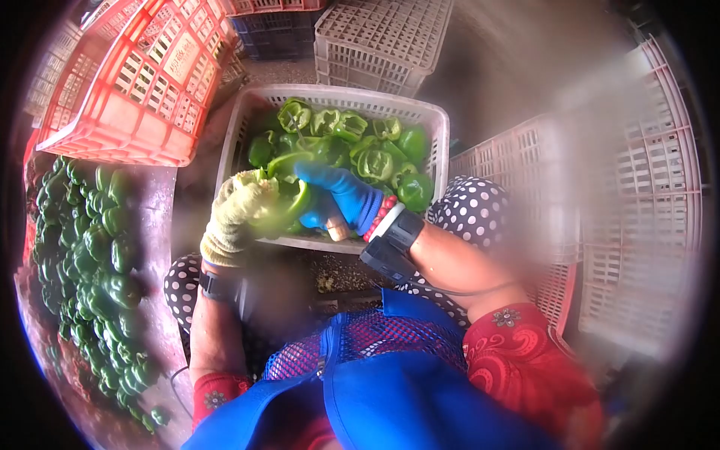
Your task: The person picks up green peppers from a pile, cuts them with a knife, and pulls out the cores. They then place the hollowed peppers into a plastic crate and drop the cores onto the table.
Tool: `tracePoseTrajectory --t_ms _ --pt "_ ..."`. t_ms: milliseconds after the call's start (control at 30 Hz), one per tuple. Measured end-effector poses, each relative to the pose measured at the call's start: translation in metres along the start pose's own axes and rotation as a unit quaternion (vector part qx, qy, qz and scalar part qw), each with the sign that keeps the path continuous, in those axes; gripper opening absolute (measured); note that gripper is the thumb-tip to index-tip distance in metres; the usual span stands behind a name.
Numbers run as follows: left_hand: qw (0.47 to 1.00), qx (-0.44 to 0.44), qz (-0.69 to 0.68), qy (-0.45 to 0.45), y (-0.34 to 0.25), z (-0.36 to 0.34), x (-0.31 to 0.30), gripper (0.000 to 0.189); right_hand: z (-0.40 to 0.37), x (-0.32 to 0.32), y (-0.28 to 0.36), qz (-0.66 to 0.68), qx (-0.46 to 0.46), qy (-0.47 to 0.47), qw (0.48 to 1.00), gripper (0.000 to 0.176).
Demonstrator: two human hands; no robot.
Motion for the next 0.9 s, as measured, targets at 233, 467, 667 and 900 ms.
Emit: tracePoseTrajectory --t_ms 233,467,667,900 --pt "0.984 0.052 0.125 -0.116 0.012 0.015 0.018 0.031 -0.006 0.007 0.012 -0.134 -0.055 -0.068 0.987 0.037" --pt "0.987 0.136 -0.003 -0.088 0.030 0.024 -0.011 0.042 -0.001 0.001 0.009 -0.009 -0.048 -0.078 0.996 0.035" --pt "0.941 0.261 0.020 -0.214 0.020 0.037 -0.006 0.032 0.012 -0.011 -0.003 -0.051 -0.076 -0.087 0.992 0.048" --pt "0.939 0.247 -0.003 -0.240 0.026 0.048 -0.038 0.034 0.012 -0.006 0.019 -0.161 -0.043 -0.066 0.984 0.044"
Point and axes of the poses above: each hand's wrist, its own z-axis towards the middle knuckle, its own x-axis out of the palm, y = z × x, the point moved 1 cm from there along z, towards the middle knuckle, and after that the axes turned 4 degrees about -x, right-handed, at the moved point
